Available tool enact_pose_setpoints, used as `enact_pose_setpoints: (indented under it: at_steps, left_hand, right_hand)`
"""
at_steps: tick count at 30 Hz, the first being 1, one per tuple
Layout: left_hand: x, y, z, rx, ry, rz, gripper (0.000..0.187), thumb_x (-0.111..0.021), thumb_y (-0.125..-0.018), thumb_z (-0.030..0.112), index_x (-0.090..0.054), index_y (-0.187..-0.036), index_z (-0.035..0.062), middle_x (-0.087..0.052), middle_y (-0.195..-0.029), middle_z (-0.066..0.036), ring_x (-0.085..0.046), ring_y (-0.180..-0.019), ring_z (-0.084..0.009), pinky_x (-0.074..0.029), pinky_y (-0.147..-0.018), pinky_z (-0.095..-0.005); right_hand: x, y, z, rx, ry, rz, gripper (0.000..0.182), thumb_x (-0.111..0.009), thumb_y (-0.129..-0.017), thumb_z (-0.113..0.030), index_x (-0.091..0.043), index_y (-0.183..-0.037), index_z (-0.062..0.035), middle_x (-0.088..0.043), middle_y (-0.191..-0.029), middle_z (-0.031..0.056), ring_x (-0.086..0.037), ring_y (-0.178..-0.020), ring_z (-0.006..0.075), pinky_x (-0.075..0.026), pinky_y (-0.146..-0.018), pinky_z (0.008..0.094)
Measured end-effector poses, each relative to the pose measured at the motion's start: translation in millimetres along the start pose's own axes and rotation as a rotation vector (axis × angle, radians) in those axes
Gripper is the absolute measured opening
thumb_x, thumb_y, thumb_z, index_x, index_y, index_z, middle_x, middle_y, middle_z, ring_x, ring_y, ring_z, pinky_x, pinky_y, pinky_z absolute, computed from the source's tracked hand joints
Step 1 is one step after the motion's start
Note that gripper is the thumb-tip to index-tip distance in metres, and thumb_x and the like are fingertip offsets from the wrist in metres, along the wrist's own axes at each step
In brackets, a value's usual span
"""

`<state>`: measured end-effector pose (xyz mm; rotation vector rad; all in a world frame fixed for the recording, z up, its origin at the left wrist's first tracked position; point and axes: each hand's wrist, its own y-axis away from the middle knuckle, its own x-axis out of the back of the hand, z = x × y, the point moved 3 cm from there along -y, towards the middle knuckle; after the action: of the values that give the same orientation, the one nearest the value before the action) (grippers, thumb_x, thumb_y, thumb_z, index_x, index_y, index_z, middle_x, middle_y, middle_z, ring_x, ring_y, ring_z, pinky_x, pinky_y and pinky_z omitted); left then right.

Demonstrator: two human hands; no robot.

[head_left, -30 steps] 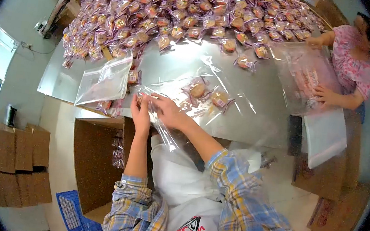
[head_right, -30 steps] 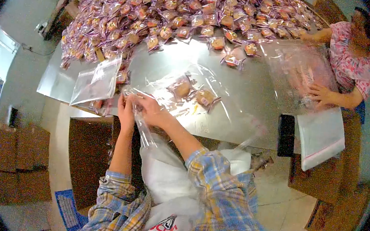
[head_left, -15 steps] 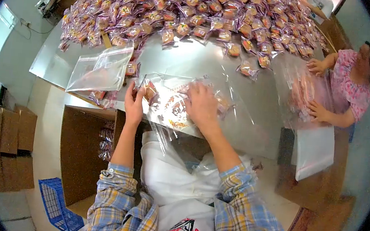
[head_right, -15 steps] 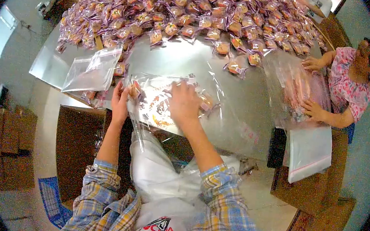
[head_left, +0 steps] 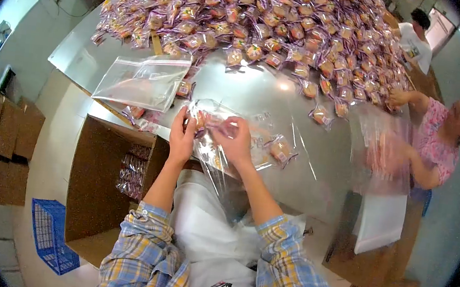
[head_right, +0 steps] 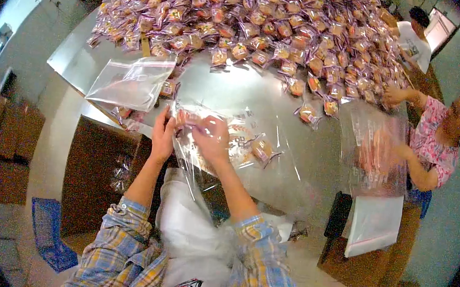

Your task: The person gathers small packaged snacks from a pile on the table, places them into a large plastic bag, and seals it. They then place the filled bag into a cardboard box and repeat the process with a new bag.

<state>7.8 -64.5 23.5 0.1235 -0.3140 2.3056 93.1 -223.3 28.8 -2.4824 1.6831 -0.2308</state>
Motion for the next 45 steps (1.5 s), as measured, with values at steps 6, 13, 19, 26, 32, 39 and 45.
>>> enact_pose_setpoints:
  at_steps: [6,13,19,26,32,39,45]
  left_hand:
    - [0.0,1.1,3.3,-0.078,-0.038,0.028,0.066,-0.065,-0.100,0.032,-0.044,-0.151,-0.0025,-0.056,-0.139,-0.018,-0.057,-0.118,-0.0242,-0.048,-0.100,-0.0363]
    - [-0.7,-1.6,1.4,0.003,0.082,0.006,0.068,-0.066,-0.099,0.031,-0.042,-0.152,-0.0040,-0.054,-0.143,-0.020,-0.056,-0.125,-0.0262,-0.047,-0.102,-0.0367]
    - [-2.7,-10.0,2.7,0.114,0.114,0.020,0.080,-0.074,-0.094,0.032,-0.036,-0.152,-0.0087,-0.056,-0.137,-0.024,-0.058,-0.122,-0.0264,-0.051,-0.097,-0.0364]
    - [2.9,-63.5,2.6,0.412,-0.159,0.016,0.095,-0.081,-0.074,0.038,-0.041,-0.142,-0.0149,-0.068,-0.116,-0.028,-0.068,-0.105,-0.0311,-0.053,-0.092,-0.0388]
    - [4.0,-53.8,34.7,0.377,-0.166,0.002,0.084,-0.077,-0.072,0.024,-0.044,-0.141,-0.0108,-0.071,-0.100,-0.020,-0.070,-0.078,-0.0211,-0.056,-0.073,-0.0338]
    - [12.5,-52.2,20.5,0.384,-0.028,-0.046,0.065,-0.077,-0.087,0.023,-0.050,-0.140,-0.0042,-0.070,-0.098,-0.013,-0.069,-0.077,-0.0191,-0.057,-0.060,-0.0322]
    - [13.5,-50.9,10.6,0.275,-0.021,-0.066,0.062,-0.077,-0.085,0.020,-0.056,-0.136,-0.0078,-0.070,-0.092,-0.012,-0.066,-0.070,-0.0140,-0.053,-0.057,-0.0288]
  right_hand:
    - [-0.1,-0.8,-2.5,-0.099,-0.194,-0.116,0.055,-0.072,-0.092,-0.012,-0.047,-0.140,-0.0038,-0.056,-0.129,0.0182,-0.066,-0.103,0.0219,-0.058,-0.079,0.0351]
    - [-31.4,-7.2,3.9,-0.222,-0.363,-0.034,0.058,-0.067,-0.101,-0.029,-0.038,-0.141,0.0010,-0.066,-0.113,0.0129,-0.061,-0.091,0.0158,-0.051,-0.079,0.0293]
    - [-29.7,1.4,4.3,-0.003,0.065,-0.147,0.054,-0.066,-0.100,-0.013,-0.035,-0.144,-0.0091,-0.069,-0.115,0.0185,-0.066,-0.098,0.0188,-0.053,-0.086,0.0325]
    - [-26.1,6.5,15.6,0.004,0.089,-0.189,0.064,-0.073,-0.093,-0.016,-0.036,-0.145,-0.0099,-0.074,-0.111,0.0177,-0.073,-0.100,0.0290,-0.056,-0.085,0.0402]
    - [-17.3,12.1,-36.7,-0.212,0.087,-0.183,0.057,-0.068,-0.096,-0.017,-0.041,-0.144,-0.0026,-0.066,-0.125,0.0255,-0.071,-0.102,0.0298,-0.059,-0.082,0.0364]
    - [-16.0,-5.5,-44.9,0.398,0.413,-0.060,0.052,-0.074,-0.083,-0.019,-0.060,-0.130,-0.0029,-0.057,-0.124,0.0204,-0.060,-0.109,0.0429,-0.052,-0.095,0.0484]
    - [-26.5,-22.0,-14.6,0.644,0.468,-0.233,0.054,-0.068,-0.093,-0.018,-0.053,-0.143,-0.0044,-0.051,-0.146,0.0237,-0.061,-0.120,0.0374,-0.049,-0.102,0.0444]
